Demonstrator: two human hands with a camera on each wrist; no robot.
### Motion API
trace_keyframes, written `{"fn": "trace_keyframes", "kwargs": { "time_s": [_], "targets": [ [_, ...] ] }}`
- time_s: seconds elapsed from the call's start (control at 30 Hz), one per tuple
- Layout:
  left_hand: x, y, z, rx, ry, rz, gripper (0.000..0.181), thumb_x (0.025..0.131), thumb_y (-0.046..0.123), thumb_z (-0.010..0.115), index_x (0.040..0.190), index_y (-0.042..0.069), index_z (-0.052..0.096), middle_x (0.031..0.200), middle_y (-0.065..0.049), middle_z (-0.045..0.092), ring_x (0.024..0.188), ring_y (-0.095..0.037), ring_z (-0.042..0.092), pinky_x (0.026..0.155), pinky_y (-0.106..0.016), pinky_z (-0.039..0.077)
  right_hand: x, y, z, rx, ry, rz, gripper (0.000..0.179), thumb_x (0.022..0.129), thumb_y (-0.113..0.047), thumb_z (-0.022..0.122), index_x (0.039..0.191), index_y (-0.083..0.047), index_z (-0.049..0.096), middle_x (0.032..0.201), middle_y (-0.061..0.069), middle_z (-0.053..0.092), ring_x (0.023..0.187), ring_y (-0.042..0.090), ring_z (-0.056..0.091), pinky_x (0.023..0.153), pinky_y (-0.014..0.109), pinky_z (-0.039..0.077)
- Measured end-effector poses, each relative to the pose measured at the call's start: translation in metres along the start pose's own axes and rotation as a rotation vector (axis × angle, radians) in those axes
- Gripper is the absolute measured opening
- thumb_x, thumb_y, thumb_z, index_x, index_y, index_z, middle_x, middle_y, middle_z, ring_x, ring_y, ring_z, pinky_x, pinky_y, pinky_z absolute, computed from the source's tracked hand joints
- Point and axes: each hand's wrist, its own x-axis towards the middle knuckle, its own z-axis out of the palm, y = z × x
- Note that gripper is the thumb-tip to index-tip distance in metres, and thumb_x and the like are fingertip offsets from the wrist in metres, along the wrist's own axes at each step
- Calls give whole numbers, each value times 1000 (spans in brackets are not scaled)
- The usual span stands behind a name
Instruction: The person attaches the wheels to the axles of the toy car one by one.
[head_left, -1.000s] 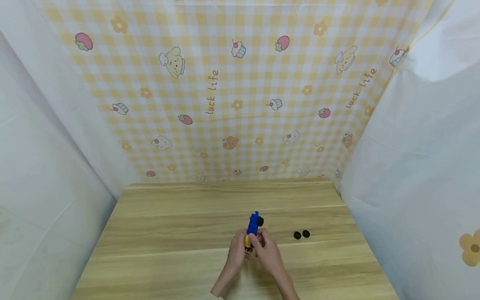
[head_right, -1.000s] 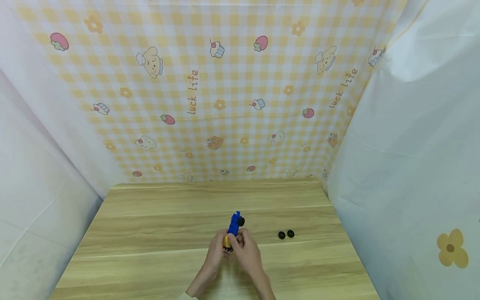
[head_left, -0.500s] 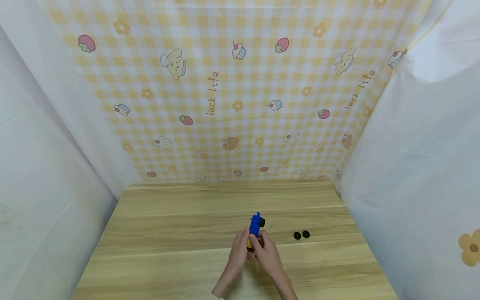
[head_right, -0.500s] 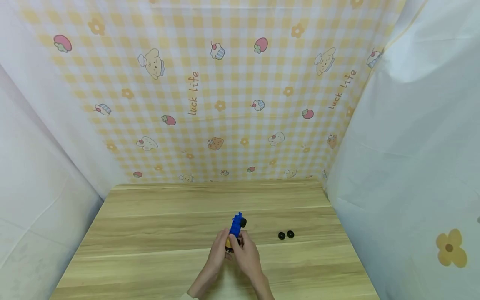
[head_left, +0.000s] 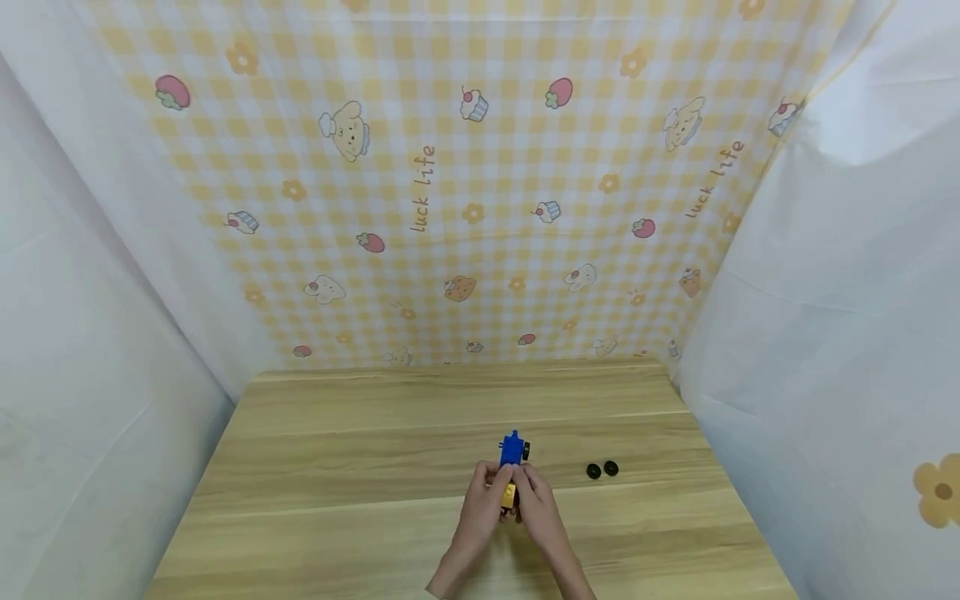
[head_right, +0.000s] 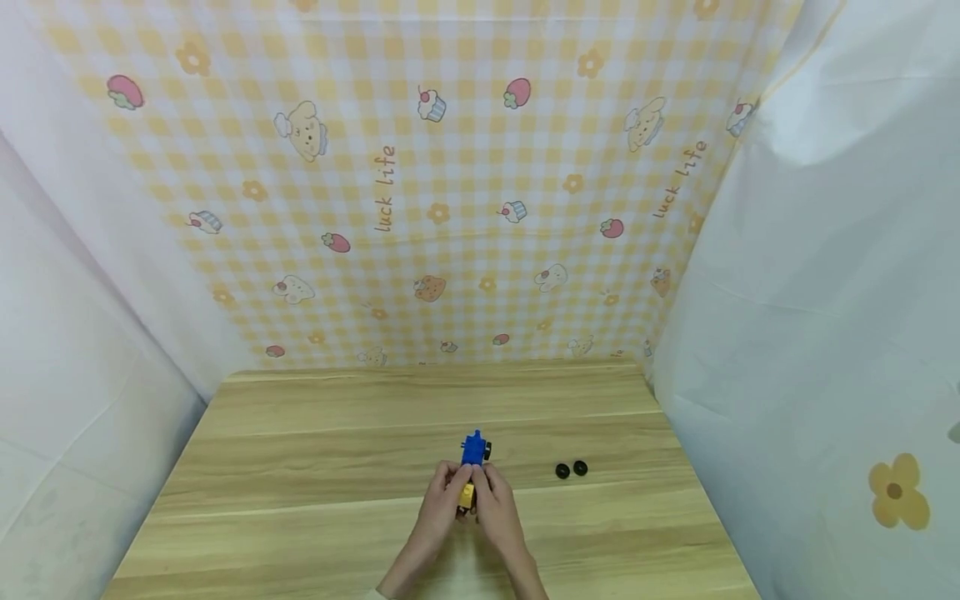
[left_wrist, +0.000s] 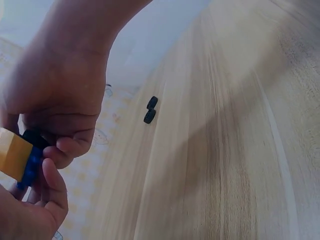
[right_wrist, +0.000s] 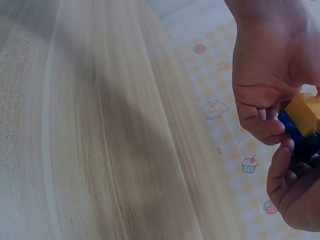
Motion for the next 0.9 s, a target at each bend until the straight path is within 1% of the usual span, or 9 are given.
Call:
{"fn": "trace_keyframes", "kwargs": {
  "time_s": [0.1, 0.17, 0.3, 0.43, 0.53, 0.63, 0.7, 0.8, 0.9],
  "targets": [
    [0, 0, -1, -2, -27, 15, 47, 104, 50, 42, 117, 5, 50, 95, -6, 55, 71, -15, 53, 57, -27, 47, 2, 1, -2, 47, -7, 25, 37, 110, -24, 33, 107, 2, 60, 78, 3, 55, 60, 10, 51, 52, 25, 45],
    [0, 0, -3, 2, -48, 32, 51, 106, 52, 35, 118, 5, 50, 93, -6, 55, 73, -14, 53, 59, -26, 46, 2, 1, -2, 71, -11, 41, 39, 110, -25, 34, 107, 4, 60, 76, 1, 56, 59, 10, 52, 52, 24, 45],
    [3, 1, -9, 9, -67, 41, 59, 106, 55, 24, 123, 6, 53, 101, -5, 56, 87, -15, 52, 72, -27, 45, 1, -1, -2, 115, -64, 45, 44, 108, -32, 37, 106, 5, 61, 74, 0, 58, 59, 9, 52, 52, 23, 46],
    [5, 1, -13, -45, -92, -25, 72, 105, 61, 22, 138, 4, 50, 114, -8, 59, 100, -17, 52, 85, -30, 42, -1, -3, -1, 155, -157, 52, 49, 107, -36, 37, 110, 7, 60, 78, -1, 61, 64, 8, 55, 56, 23, 48],
    [5, 1, -16, -186, -153, -92, 78, 103, 63, 25, 148, 2, 41, 123, -10, 60, 104, -17, 54, 86, -29, 43, -2, -4, 0, 182, -209, 68, 52, 107, -36, 36, 121, 10, 55, 82, -2, 62, 68, 8, 56, 58, 23, 48],
    [7, 0, -19, -367, -279, -124, 73, 105, 58, 23, 149, 2, 39, 130, -9, 61, 108, -15, 57, 84, -28, 44, -3, -4, 0, 227, -233, 87, 57, 107, -38, 37, 131, 12, 49, 86, -4, 63, 74, 7, 58, 64, 24, 50],
    [9, 0, -21, -466, -364, -140, 68, 107, 53, 20, 147, 3, 43, 129, -6, 64, 109, -13, 60, 84, -27, 46, -4, -5, -1, 260, -243, 98, 60, 106, -38, 38, 137, 13, 45, 88, -5, 64, 78, 6, 60, 68, 25, 50],
    [12, 1, -24, -540, -431, -126, 58, 109, 45, 19, 140, 6, 49, 121, -3, 67, 109, -14, 62, 89, -28, 49, -5, -6, -1, 300, -270, 111, 61, 106, -38, 40, 138, 13, 43, 91, -6, 64, 81, 6, 61, 72, 24, 50],
    [12, 2, -25, -559, -438, -99, 51, 109, 42, 23, 136, 10, 51, 115, -1, 69, 109, -16, 63, 94, -30, 50, -7, -5, -1, 316, -302, 123, 60, 105, -39, 40, 138, 12, 41, 94, -3, 62, 81, 7, 60, 67, 23, 50]
  ]
}}
